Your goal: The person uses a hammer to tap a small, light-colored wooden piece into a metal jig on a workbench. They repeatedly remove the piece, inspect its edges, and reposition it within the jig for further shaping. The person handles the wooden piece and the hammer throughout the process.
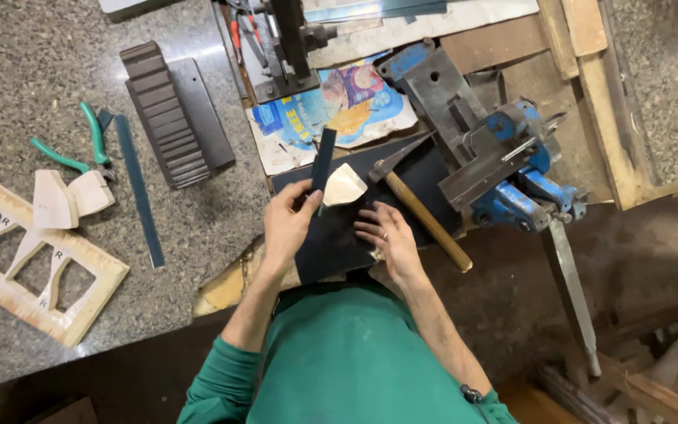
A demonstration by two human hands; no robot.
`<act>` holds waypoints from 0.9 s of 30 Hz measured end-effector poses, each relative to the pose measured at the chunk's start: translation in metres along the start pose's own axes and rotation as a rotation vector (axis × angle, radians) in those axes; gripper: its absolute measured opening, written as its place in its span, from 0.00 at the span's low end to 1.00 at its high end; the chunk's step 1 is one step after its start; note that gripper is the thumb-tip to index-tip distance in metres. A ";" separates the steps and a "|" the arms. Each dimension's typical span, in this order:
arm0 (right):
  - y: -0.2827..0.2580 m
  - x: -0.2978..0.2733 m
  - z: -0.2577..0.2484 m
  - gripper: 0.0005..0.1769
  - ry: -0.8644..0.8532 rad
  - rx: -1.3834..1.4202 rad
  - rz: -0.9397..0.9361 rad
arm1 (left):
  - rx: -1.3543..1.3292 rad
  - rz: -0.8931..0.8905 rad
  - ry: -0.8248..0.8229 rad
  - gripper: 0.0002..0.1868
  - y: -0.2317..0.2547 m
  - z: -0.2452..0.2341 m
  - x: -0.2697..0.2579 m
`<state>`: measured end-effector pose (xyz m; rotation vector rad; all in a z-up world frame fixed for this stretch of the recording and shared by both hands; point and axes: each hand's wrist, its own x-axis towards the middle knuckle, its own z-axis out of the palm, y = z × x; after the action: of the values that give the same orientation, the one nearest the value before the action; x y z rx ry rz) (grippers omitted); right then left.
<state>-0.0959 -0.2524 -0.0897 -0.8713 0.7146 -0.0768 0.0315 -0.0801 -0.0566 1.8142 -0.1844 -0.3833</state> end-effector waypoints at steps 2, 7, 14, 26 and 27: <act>-0.009 -0.006 -0.005 0.25 0.010 -0.158 -0.127 | 0.126 0.053 0.054 0.15 0.036 0.000 -0.001; -0.064 -0.084 -0.086 0.12 0.438 -0.772 -0.577 | 0.038 0.155 -0.011 0.17 0.094 0.020 0.011; -0.060 -0.168 -0.346 0.23 0.874 -1.522 -0.240 | 0.079 0.288 -0.126 0.16 0.106 0.088 0.063; -0.060 -0.281 -0.466 0.19 0.994 -1.630 0.174 | 0.564 0.778 -0.152 0.11 0.084 0.196 0.143; -0.063 -0.287 -0.465 0.18 0.987 -1.620 0.206 | 0.608 0.779 -0.160 0.11 0.082 0.200 0.144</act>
<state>-0.5827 -0.5085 -0.0879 -2.3526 1.8547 0.3440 0.1015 -0.3306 -0.0489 2.1156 -1.1783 0.1062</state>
